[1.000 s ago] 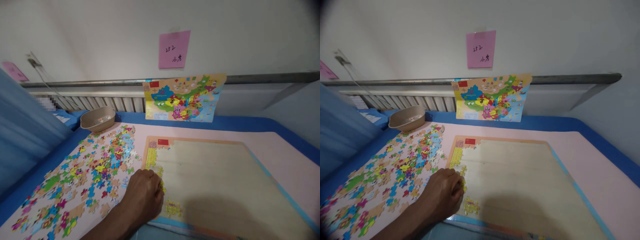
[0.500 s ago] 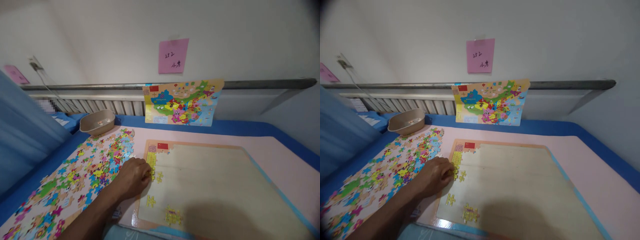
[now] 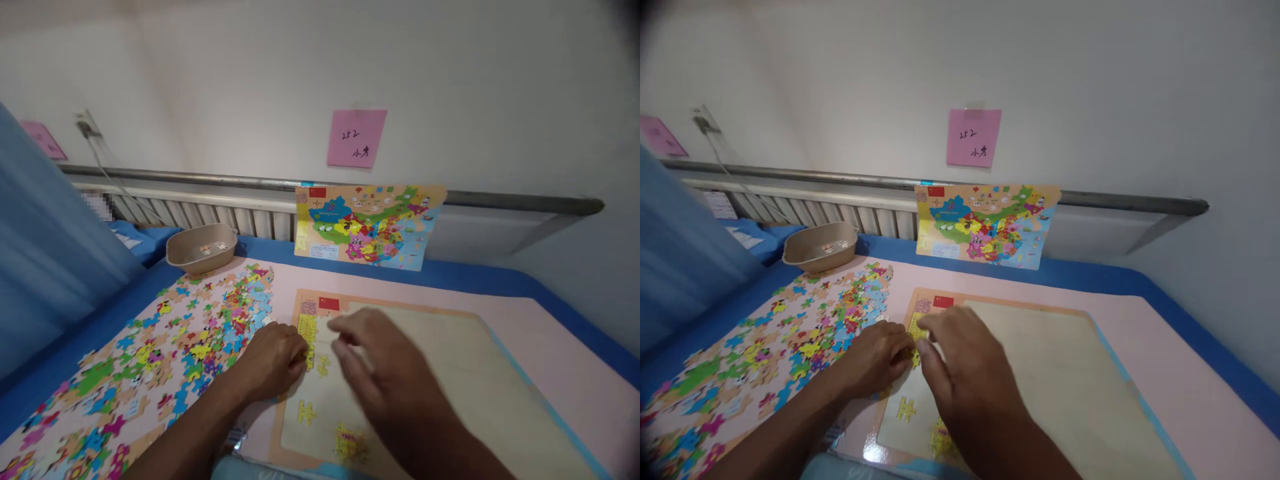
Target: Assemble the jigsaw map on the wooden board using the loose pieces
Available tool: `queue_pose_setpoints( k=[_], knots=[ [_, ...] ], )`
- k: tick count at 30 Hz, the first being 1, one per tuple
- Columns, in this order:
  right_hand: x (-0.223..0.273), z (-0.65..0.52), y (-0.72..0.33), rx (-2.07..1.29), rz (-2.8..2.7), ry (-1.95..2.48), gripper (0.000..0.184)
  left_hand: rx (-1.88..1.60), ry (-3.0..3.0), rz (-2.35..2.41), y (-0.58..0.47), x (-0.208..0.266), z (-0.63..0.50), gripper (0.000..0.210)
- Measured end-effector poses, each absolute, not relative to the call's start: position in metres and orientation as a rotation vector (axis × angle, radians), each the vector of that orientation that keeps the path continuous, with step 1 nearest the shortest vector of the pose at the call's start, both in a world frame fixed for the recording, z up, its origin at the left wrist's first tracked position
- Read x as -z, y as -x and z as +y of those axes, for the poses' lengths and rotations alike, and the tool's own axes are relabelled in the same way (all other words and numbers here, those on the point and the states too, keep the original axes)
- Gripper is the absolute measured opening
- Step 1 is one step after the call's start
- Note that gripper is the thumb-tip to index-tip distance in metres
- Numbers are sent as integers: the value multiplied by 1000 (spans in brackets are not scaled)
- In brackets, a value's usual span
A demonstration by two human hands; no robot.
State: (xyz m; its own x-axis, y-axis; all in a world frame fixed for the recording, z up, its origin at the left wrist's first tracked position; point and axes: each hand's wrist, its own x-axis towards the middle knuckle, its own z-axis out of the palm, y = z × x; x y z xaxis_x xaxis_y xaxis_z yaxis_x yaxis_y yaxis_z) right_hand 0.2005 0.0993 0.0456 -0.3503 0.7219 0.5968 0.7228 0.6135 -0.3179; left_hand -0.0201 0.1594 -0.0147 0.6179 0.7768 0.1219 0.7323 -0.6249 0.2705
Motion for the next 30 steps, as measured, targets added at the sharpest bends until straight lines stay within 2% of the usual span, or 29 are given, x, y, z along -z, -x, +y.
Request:
queue_pose_setpoints(
  k=[2, 8, 19, 25, 30],
  knots=[
    [-22, 102, -199, 8, -2221, 1096, 16, -344, -2659, 1234, 20, 16, 160, 8],
    [28, 113, -207, 2, -2282, 972, 36, -292, -2679, 1250, 20, 16, 161, 10],
    [32, 117, -207, -184, -2441, 1055, 47, -271, -2683, 1249, 20, 14, 160, 10],
    [31, 117, -205, -255, -2422, 1063, 44, -279, -2672, 1250, 20, 13, 160, 9],
    [32, 117, -204, -238, -2367, 1031, 42, -340, -2625, 1332, 30, -4, 152, 13]
  ],
)
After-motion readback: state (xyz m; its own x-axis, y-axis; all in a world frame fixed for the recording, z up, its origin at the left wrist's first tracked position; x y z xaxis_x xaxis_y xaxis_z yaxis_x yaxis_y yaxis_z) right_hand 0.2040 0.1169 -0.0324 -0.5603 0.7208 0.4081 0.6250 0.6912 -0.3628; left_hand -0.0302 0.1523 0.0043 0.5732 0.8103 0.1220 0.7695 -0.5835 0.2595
